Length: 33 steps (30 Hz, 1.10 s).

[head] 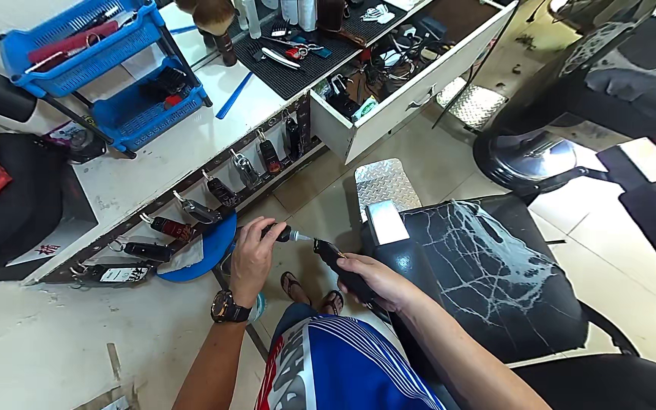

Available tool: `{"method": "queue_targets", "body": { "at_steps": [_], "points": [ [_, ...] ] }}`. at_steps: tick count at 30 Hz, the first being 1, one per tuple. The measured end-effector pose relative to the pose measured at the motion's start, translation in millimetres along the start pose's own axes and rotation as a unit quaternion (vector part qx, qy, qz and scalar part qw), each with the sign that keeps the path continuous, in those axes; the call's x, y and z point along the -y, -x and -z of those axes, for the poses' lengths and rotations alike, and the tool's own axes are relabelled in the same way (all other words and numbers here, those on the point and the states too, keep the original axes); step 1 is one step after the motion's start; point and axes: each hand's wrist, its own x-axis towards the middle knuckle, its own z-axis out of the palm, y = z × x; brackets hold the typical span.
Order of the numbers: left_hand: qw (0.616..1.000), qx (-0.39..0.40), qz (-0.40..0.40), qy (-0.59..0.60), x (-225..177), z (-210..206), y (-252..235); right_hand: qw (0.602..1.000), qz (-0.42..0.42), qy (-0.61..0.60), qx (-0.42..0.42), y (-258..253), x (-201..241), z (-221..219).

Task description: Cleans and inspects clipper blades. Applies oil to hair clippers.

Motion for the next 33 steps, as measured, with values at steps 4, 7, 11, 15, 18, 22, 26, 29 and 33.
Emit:
{"method": "queue_targets", "body": {
  "at_steps": [4, 7, 11, 15, 18, 22, 26, 29, 33],
  "points": [
    [1.000, -0.005, 0.001, -0.011, -1, 0, 3, 1.000, -0.009, -0.001, 0.006, 0, 0, -3],
    [1.000, -0.008, -0.004, -0.024, 0, 0, 4, 1.000, -0.015, -0.005, -0.001, 0, 1, -7],
    [0.999, -0.011, -0.008, -0.037, 0, 0, 7, 0.999, -0.024, -0.024, -0.021, 0, 1, -11],
    [0.999, -0.017, -0.011, -0.044, 0, -3, 8, 0.998, -0.030, -0.042, -0.032, -1, 0, -15],
    [0.999, -0.022, -0.010, -0.044, 1, -7, 9, 0.998, -0.035, -0.029, -0.042, -1, 1, -19],
    [0.998, -0.018, -0.011, -0.053, 0, -9, 10, 0.999, -0.032, -0.010, -0.041, -3, 2, -20],
    [0.998, -0.025, -0.017, -0.055, 1, -11, 10, 0.999, -0.036, -0.004, -0.040, -4, 2, -19],
    [0.997, -0.030, -0.021, -0.062, 1, -12, 10, 0.998, -0.039, -0.006, -0.044, -4, 3, -19],
    [0.997, -0.029, -0.023, -0.067, 0, -12, 10, 0.998, -0.039, -0.011, -0.040, -3, 4, -18]
  ]
}}
